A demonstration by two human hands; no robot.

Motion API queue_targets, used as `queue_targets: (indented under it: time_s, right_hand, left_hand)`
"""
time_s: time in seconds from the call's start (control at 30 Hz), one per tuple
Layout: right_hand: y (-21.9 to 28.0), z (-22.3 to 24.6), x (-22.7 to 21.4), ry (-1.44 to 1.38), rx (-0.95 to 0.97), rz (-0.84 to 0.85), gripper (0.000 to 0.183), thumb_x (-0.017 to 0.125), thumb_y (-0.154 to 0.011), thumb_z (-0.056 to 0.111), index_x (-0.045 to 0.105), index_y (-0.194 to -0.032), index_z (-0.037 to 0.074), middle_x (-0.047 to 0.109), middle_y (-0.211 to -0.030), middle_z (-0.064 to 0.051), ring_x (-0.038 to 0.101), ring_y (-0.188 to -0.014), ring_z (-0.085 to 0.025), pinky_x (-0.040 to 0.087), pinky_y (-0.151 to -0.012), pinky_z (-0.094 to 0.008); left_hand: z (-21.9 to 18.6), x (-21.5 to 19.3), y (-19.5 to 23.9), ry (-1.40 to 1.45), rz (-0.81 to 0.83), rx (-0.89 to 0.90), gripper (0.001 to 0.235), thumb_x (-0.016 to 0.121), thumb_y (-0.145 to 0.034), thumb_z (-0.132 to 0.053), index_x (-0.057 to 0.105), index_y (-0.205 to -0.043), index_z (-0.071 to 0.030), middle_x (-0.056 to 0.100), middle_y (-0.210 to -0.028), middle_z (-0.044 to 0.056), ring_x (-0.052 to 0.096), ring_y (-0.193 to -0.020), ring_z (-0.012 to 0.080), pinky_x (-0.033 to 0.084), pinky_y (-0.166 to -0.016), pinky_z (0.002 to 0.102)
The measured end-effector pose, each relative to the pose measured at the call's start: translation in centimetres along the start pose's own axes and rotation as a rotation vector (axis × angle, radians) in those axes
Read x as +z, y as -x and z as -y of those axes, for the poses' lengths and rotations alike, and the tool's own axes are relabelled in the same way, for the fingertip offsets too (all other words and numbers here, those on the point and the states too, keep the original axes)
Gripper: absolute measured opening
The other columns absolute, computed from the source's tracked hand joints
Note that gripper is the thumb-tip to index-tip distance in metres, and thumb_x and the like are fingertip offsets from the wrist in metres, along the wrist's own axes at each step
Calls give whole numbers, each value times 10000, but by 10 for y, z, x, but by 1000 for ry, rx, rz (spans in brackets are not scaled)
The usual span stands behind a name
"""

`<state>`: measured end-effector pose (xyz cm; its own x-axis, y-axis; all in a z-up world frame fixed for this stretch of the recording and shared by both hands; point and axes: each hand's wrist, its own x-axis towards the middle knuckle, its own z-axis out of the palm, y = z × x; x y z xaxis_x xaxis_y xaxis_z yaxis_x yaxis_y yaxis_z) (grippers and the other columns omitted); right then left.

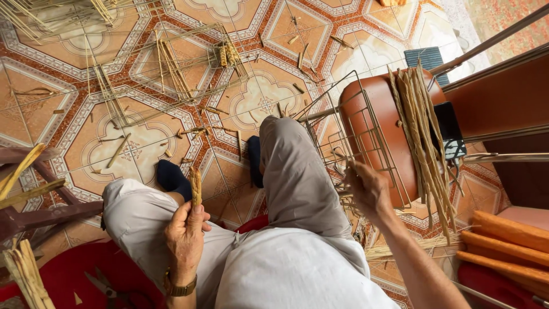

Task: The person sits on the floor weaving thin bamboo strips around rectangular wire frames, threading and folding the strips by hand to bind the frame joints. They occasionally use scissors to trim the strips and continue weaving new strips onto the frames.

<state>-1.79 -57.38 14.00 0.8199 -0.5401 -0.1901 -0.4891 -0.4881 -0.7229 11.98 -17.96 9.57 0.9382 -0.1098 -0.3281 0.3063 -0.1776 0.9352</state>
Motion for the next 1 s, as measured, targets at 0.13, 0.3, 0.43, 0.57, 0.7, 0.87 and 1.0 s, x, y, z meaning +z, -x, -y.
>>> queue_targets:
  time_s: [0.13, 0.3, 0.43, 0.57, 0.7, 0.87, 1.0]
  right_hand:
    - [-24, 84, -39, 307, -104, -4, 272, 586, -1013, 215, 700, -1230, 97, 763, -1028, -101, 763, -846, -200, 603, -653, -325]
    - [-83, 137, -88, 395, -693, 26, 174, 728, -982, 185, 782, -1123, 99, 799, -1000, -68, 744, -831, -155, 595, -703, -292]
    - [-155, 175, -105, 387, -944, 18, 204, 802, -958, 165, 772, -1119, 43, 772, -958, -100, 737, -803, -148, 597, -716, -278]
    - [-186, 231, -105, 386, -1020, 87, 173, 806, -984, 145, 777, -1120, 42, 770, -953, -91, 744, -826, -165, 598, -735, -302]
    - [-182, 286, -101, 388, -1199, 223, 157, 764, -1042, 140, 764, -1148, 25, 768, -983, -89, 761, -916, -171, 616, -814, -309]
    - [-163, 325, -76, 342, -1251, 404, 192, 707, -1037, 153, 752, -1162, 14, 771, -989, -97, 768, -879, -173, 623, -777, -303]
    - [-143, 320, -31, 256, -1128, 544, 233, 706, -967, 187, 766, -1135, 37, 792, -970, -90, 782, -845, -169, 639, -748, -307]
  left_hand:
    - [-9, -4, 1, 33, -11, 3, 353, 648, -983, -307, 693, -1208, -40, 697, -804, 66, 611, -607, 98, 490, -554, 249]
    - [-17, -12, 6, 60, -23, 21, 360, 660, -976, -298, 692, -1193, -13, 709, -825, 56, 627, -638, 97, 514, -586, 247]
    - [-22, -17, 15, 60, -70, 54, 359, 674, -969, -293, 702, -1174, 0, 718, -829, 53, 644, -657, 97, 507, -592, 249]
    - [-48, -28, 25, 25, -142, 140, 331, 695, -955, -271, 727, -1135, 4, 741, -842, 42, 681, -691, 92, 510, -595, 247]
    - [-83, -44, 39, -36, -206, 261, 274, 689, -979, -233, 744, -1117, -2, 763, -857, 30, 695, -717, 83, 532, -622, 233]
    - [-92, -49, 38, 125, -194, 369, 265, 676, -1006, -158, 662, -1199, 22, 720, -878, 31, 638, -714, 80, 518, -650, 226]
    - [-102, -45, 52, 229, -157, 472, 319, 666, -997, -79, 531, -1265, 29, 675, -861, 36, 631, -699, 82, 531, -650, 225]
